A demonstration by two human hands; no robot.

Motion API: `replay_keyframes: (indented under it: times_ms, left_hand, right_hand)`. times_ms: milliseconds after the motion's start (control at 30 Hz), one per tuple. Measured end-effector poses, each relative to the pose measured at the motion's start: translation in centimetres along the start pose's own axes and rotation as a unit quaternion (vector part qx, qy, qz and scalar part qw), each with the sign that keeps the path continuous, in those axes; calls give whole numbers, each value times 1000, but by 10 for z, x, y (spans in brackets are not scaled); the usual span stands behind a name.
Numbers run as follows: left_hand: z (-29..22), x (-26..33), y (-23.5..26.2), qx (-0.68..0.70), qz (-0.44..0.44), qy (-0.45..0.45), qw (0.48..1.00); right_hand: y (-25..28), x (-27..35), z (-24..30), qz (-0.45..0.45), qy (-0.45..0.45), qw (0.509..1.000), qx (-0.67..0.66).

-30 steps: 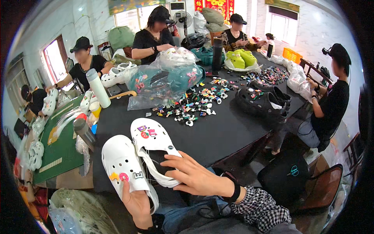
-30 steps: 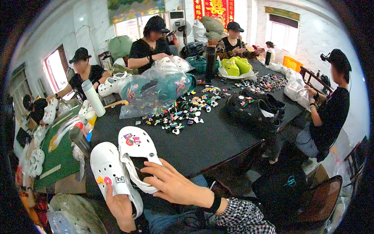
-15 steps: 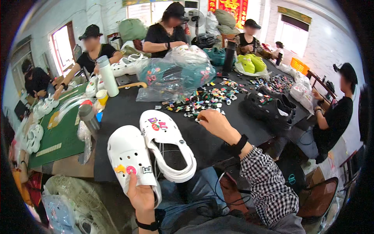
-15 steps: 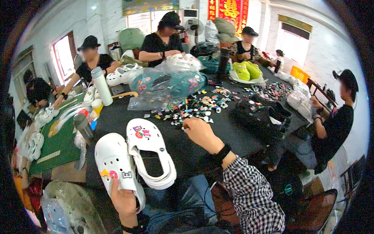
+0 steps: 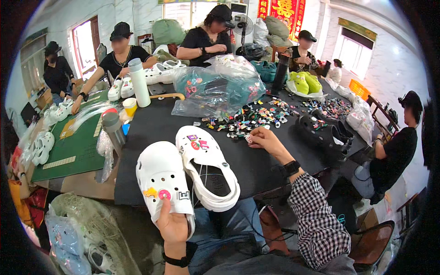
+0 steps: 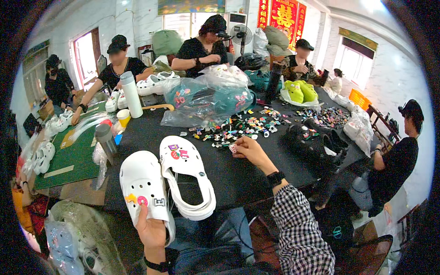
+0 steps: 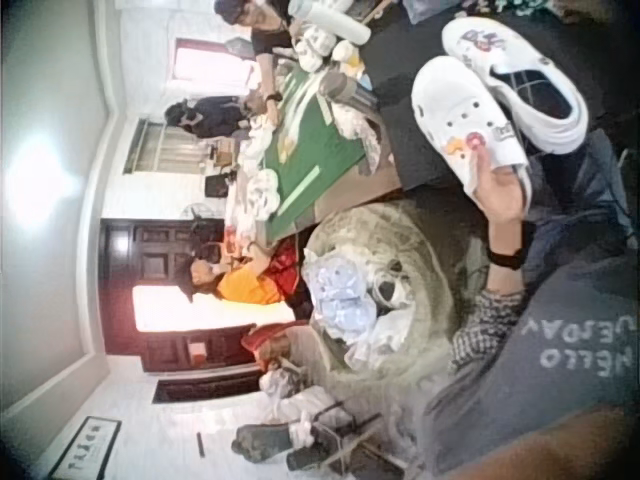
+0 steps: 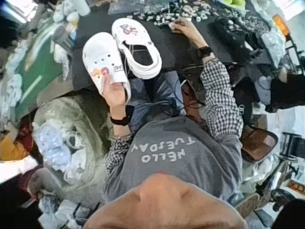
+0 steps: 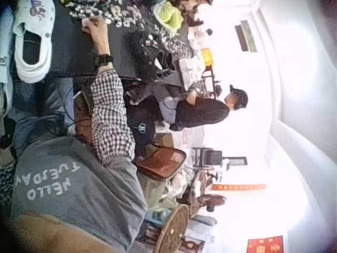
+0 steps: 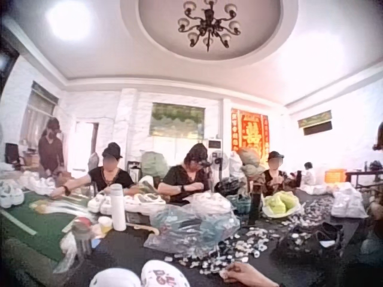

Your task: Decorating white rubber shoes with various colorful charms.

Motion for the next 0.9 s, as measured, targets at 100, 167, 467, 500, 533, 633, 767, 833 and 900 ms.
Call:
replay_keyframes:
  times_ms: [100,167,467,500,533,633,767,833,900]
  left_hand:
    - [-2,-1,5,1,-8,-13,1000]
    - [-2,-1,7,-2,-16,-18,1000]
    - [-3,0,6,-12,-25,-22,999]
    - [-3,1,6,-22,-23,-20,999]
    - [-3,1,5,-22,-23,-21,999]
    - [-2,1,3,-6,-25,-21,999]
    - [-2,0,10,8,-38,-17,999]
    - [-2,-2,12,8,-47,-16,999]
    - [-2,-1,13,13,-34,-20,999]
  right_hand:
    - [0,3,-6,-6,-19,999,-51]
    - [1,3,-4,-1,-20,999,-36]
    - [5,4,16,-24,51,980,193]
    - [4,1,15,-24,52,979,193]
    - [9,-1,30,-66,120,952,275]
    - [9,-9,56,-100,187,911,354]
    - [-23,-35,44,-3,225,881,415]
    - [-22,-44,31,16,184,908,377]
    - [-21,-46,27,5,161,920,359]
Point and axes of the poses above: each hand's wrist, its own x-axis away from the middle knuckle, its own y-axis out of the back of the hand, z = x × y, the point moved 10 cm from there along -x, towards the middle knuckle, and after that the axes turned 6 degrees about y, right-handed, at the moved point
